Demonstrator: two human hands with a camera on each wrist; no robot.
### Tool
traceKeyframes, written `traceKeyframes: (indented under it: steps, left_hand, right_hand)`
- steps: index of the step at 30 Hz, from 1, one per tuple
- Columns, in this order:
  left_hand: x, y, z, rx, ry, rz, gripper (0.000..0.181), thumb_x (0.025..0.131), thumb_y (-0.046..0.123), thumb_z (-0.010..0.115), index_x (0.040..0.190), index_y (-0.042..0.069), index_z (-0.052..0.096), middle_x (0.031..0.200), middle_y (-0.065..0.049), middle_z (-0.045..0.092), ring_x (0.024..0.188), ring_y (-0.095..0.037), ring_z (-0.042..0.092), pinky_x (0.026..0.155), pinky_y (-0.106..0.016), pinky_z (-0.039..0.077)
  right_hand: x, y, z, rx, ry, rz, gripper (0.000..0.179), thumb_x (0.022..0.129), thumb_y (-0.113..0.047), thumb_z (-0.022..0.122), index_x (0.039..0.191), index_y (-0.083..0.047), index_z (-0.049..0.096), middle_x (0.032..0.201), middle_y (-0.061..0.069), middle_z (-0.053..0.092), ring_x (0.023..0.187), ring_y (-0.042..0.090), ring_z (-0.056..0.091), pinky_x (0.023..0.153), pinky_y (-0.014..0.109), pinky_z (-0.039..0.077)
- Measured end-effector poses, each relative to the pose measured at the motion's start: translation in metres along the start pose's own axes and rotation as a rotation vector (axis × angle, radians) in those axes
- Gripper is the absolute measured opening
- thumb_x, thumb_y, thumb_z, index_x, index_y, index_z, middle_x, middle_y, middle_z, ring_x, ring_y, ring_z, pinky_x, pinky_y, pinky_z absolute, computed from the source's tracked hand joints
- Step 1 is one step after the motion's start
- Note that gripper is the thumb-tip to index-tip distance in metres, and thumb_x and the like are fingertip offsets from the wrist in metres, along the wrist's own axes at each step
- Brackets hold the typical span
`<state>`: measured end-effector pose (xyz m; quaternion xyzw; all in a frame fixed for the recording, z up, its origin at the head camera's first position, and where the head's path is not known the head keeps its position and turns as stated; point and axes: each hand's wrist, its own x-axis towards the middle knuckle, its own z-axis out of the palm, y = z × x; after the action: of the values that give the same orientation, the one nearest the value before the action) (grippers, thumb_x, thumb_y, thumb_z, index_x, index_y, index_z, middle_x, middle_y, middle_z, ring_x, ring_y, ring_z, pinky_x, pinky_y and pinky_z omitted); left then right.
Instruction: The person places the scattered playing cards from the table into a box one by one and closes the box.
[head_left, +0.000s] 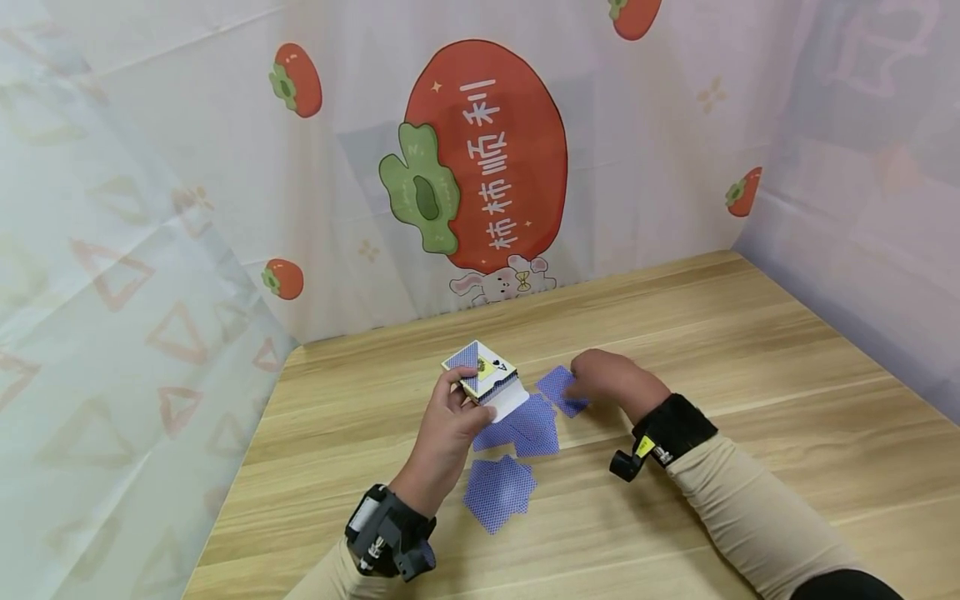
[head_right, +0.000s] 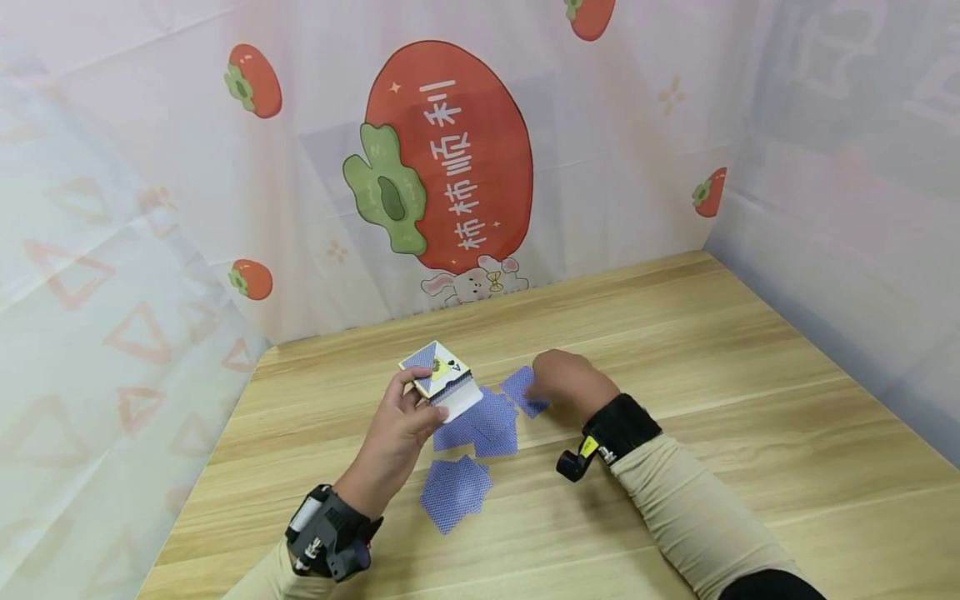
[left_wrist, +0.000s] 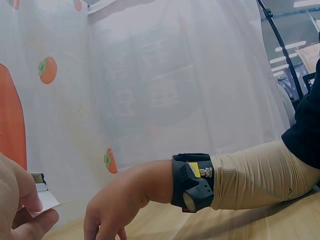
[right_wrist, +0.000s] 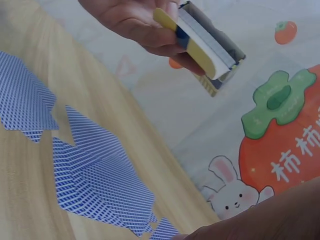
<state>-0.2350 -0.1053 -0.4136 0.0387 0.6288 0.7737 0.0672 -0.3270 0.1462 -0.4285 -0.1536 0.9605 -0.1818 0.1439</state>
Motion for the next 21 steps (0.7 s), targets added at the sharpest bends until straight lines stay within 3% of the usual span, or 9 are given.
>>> traceKeyframes:
  steps: [4,7,11,21]
  left_hand:
    - [0.000,0.000,0.000,-0.001,-0.001,-0.006,0.065,0.082,-0.017,0.056,0.138,0.010,0.034,0.151,-0.022,0.038,0.128,-0.030,0.048,0.088,-0.027,0.050]
    - [0.000,-0.001,0.000,-0.003,-0.003,-0.008,0.065,0.082,-0.017,0.056,0.137,0.010,0.034,0.151,-0.022,0.038,0.128,-0.030,0.048,0.088,-0.027,0.050]
    - [0.000,-0.001,0.000,-0.004,-0.006,-0.006,0.065,0.082,-0.016,0.056,0.137,0.010,0.034,0.151,-0.022,0.038,0.129,-0.030,0.047,0.088,-0.027,0.050]
    - [0.000,0.001,0.002,-0.007,0.005,-0.002,0.064,0.081,-0.017,0.056,0.136,0.010,0.036,0.148,-0.021,0.040,0.125,-0.027,0.050,0.085,-0.027,0.050]
  right_hand:
    - [0.000,-0.009,0.007,-0.069,0.002,0.007,0.027,0.086,-0.030,0.078,0.091,-0.006,0.067,0.084,0.006,0.060,0.074,0.021,0.054,0.063,0.033,0.044]
    - [-0.001,-0.015,0.011,-0.112,0.011,-0.001,0.046,0.083,-0.033,0.082,0.112,0.000,0.069,0.100,0.012,0.061,0.086,0.025,0.056,0.071,0.040,0.050]
    - [-0.005,-0.021,0.015,-0.127,0.034,-0.033,0.066,0.082,-0.034,0.082,0.133,0.002,0.060,0.114,0.018,0.059,0.100,0.030,0.055,0.083,0.047,0.052]
    - [-0.007,-0.029,0.020,-0.109,0.056,-0.087,0.056,0.084,-0.024,0.077,0.132,0.000,0.060,0.113,0.017,0.059,0.101,0.029,0.054,0.083,0.045,0.050]
